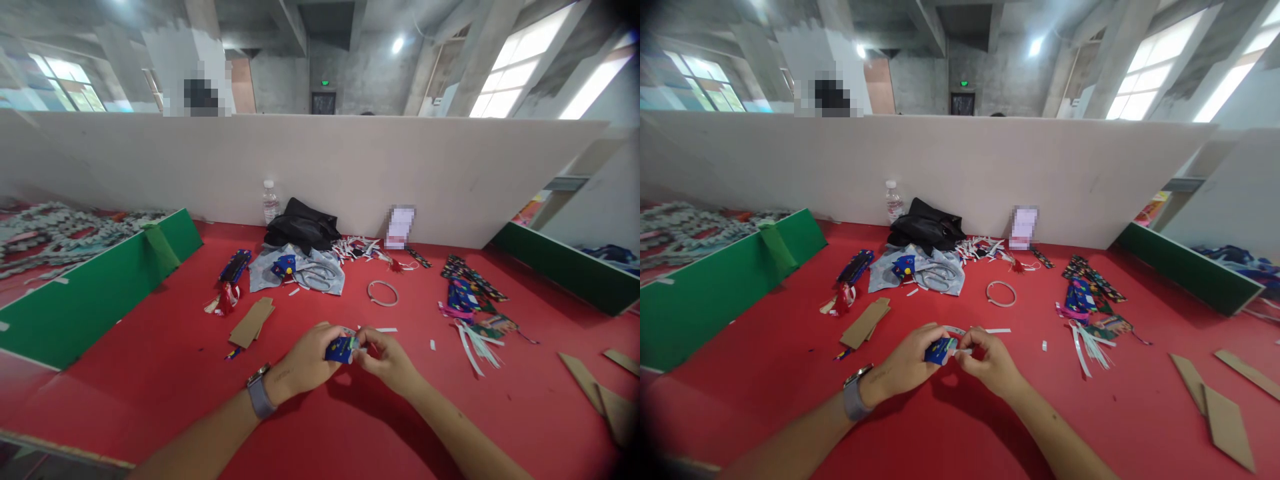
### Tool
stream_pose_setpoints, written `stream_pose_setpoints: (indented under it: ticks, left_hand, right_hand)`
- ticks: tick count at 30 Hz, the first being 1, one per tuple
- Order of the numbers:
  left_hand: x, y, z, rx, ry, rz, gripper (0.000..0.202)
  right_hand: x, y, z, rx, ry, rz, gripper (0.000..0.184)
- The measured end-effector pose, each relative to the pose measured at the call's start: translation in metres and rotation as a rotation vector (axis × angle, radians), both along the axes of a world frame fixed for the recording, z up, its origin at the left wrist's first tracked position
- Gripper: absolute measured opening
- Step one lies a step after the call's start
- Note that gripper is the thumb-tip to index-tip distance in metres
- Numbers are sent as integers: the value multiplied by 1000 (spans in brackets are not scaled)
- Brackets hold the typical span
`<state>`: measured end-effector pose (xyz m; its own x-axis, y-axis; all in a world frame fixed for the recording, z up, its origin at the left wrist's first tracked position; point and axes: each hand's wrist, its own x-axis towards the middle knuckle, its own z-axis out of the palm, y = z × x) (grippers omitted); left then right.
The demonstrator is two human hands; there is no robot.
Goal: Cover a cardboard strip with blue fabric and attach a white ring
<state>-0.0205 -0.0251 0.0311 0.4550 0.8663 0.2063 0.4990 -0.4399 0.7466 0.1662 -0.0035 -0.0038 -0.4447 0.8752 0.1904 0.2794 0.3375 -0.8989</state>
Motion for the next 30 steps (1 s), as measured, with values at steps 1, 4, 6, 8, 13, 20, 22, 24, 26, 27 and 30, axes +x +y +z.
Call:
stream_pose_setpoints:
  ticks: [1, 4, 6, 8, 13, 20, 22, 24, 26, 27, 30]
  left_hand:
    - [0, 0, -1, -5, -5, 5, 17]
    - [1, 2, -3, -41, -29, 52, 18]
    - [1, 4, -2, -88, -71, 89, 23]
    - [-1, 5, 1, -147, -153, 107, 26]
    - [-4, 7, 6, -324, -324, 66, 23]
    - [1, 4, -1, -407, -340, 48, 11]
    - [0, 5, -3, -414, -333, 46, 9]
    - [-1, 6, -5, -409, -307, 35, 8]
    - [-2, 6, -4, -384, -266, 24, 7]
    - [-2, 6, -3, -367, -243, 24, 6]
    - [-2, 5, 0, -309, -170, 32, 7]
  right_hand:
    - [0, 0, 0, 4, -3, -2, 12]
    - [2, 1, -2, 9, 8, -6, 15]
    - [3, 2, -4, 0, 38, -3, 16]
    - [4, 3, -5, 1, 86, -11, 16]
    - [6, 1, 3, 156, 83, -71, 15]
    - [4, -5, 15, 498, -66, 37, 12]
    - [3, -6, 14, 540, -93, 32, 13]
    - [3, -6, 14, 572, -113, 34, 13]
    - [2, -7, 13, 607, -147, 49, 11]
    - [2, -7, 13, 628, -168, 55, 11]
    - [2, -7, 13, 685, -208, 70, 10]
